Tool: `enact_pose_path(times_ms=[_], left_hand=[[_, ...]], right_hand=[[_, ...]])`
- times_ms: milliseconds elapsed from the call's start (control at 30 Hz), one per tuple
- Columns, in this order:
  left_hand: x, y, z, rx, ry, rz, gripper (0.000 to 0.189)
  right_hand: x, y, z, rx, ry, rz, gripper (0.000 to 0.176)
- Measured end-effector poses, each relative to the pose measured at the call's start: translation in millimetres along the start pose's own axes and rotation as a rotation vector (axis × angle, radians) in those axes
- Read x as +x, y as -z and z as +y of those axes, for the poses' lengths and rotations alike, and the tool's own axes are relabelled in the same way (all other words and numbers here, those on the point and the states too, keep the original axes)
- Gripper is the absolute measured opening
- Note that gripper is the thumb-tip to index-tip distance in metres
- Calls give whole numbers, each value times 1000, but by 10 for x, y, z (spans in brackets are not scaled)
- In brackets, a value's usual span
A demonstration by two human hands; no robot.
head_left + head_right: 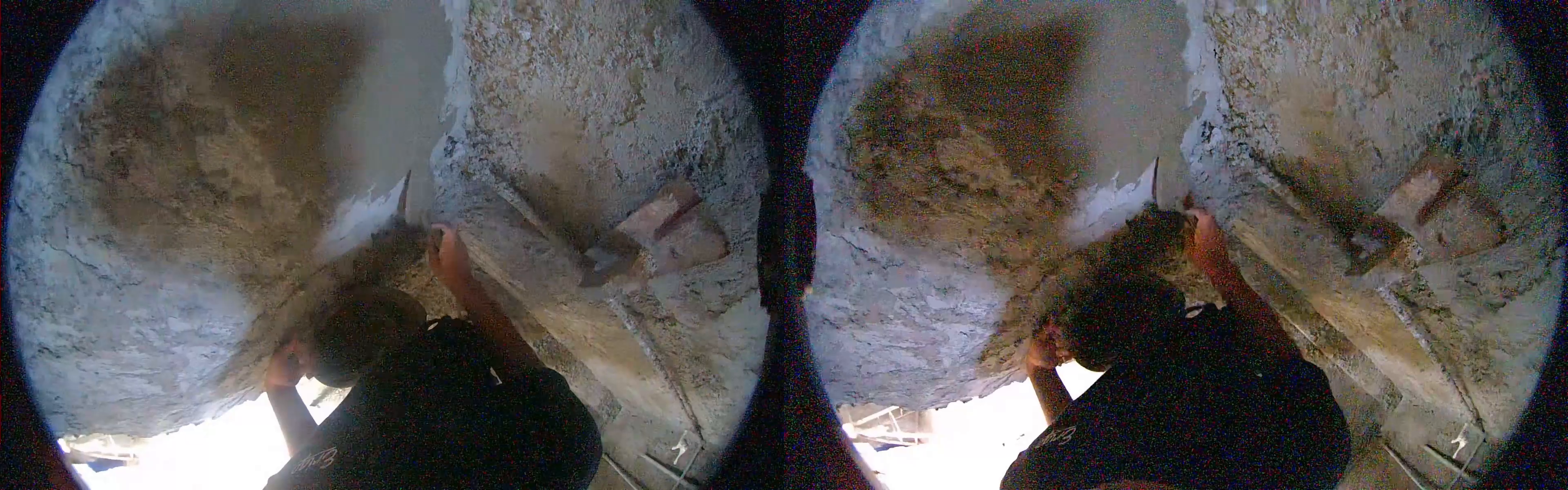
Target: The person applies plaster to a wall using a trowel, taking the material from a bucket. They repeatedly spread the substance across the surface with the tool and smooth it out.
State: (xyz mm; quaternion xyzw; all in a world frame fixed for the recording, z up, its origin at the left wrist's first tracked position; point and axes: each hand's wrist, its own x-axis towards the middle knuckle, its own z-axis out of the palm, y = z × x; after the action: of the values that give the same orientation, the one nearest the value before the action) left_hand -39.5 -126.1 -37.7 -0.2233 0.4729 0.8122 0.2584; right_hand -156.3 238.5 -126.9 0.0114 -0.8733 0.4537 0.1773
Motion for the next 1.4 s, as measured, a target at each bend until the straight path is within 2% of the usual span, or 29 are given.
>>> enact_pose_path(times_ms=[33,67,133,167,233,267,333,367,433,500,533,567,600,633,667,700,733,767,800,867,900,967,1033,1067,1133,1267,1333,1367,1400], left_hand=[[-2,26,-13,-7,0,118,29],[-5,53,-26,-14,0,236,30],[84,313,-42,-3,112,-227,34],[147,550,-109,-8,101,-229,34],[298,977,-250,-313,306,-280,17],[275,849,-220,-316,299,-283,17],[138,395,-95,-329,253,-124,31],[89,308,-61,-329,253,-122,31],[62,192,-17,96,98,-157,31],[61,192,-51,-12,115,-136,29],[62,209,-75,-125,122,-101,27],[86,248,-96,-126,124,-108,27],[132,312,-116,-115,81,-275,25],[163,369,-130,-105,33,-439,23],[168,415,-144,-112,24,-440,23],[176,454,-161,-109,52,-277,22],[188,468,-179,-108,81,-115,21],[177,423,-175,-121,71,-117,21],[140,328,-142,-120,78,-137,23],[81,153,-76,-134,78,-159,26],[48,76,-43,-50,44,-118,26],[59,140,-98,27,10,-67,26],[174,401,-191,-363,229,-215,25],[142,371,-148,-363,222,-213,25],[68,246,-60,18,102,-218,20],[91,221,-133,-114,36,-103,31],[51,146,-97,198,-114,-30,30],[194,474,-187,-46,127,-96,30],[175,479,-203,-33,117,-111,30]], right_hand=[[-103,-79,151,-2,10,1,31],[-239,-265,436,-229,158,161,29],[-327,-266,437,-454,320,325,28],[-375,-208,409,-195,136,256,26],[-408,-227,508,61,-35,182,24],[-454,-387,841,49,20,237,23],[-394,-337,775,42,75,290,21],[-219,-7,247,-13,137,303,21],[22,175,-145,-80,191,326,21],[132,200,-202,156,-165,110,25],[145,177,-172,147,-168,117,25],[162,115,-110,5,30,187,26],[187,77,-77,-135,233,252,27],[122,-18,67,-114,181,180,28],[57,-110,203,-96,126,110,30],[-47,-453,715,68,115,153,31],[-143,-505,825,148,116,168,32],[-238,-552,924,228,118,184,32],[-359,-431,809,-30,112,144,34],[-545,-419,878,-295,120,97,35],[-632,-602,1184,303,-246,31,33],[-648,-613,1268,898,-619,-55,32],[-527,-326,827,505,-372,88,30],[-433,-180,570,372,-291,139,30],[-232,59,118,-32,-104,193,23],[12,164,-272,66,-132,220,24],[96,80,-261,-17,17,288,24],[116,44,-311,-13,21,313,24],[122,40,-416,114,-135,217,26]])
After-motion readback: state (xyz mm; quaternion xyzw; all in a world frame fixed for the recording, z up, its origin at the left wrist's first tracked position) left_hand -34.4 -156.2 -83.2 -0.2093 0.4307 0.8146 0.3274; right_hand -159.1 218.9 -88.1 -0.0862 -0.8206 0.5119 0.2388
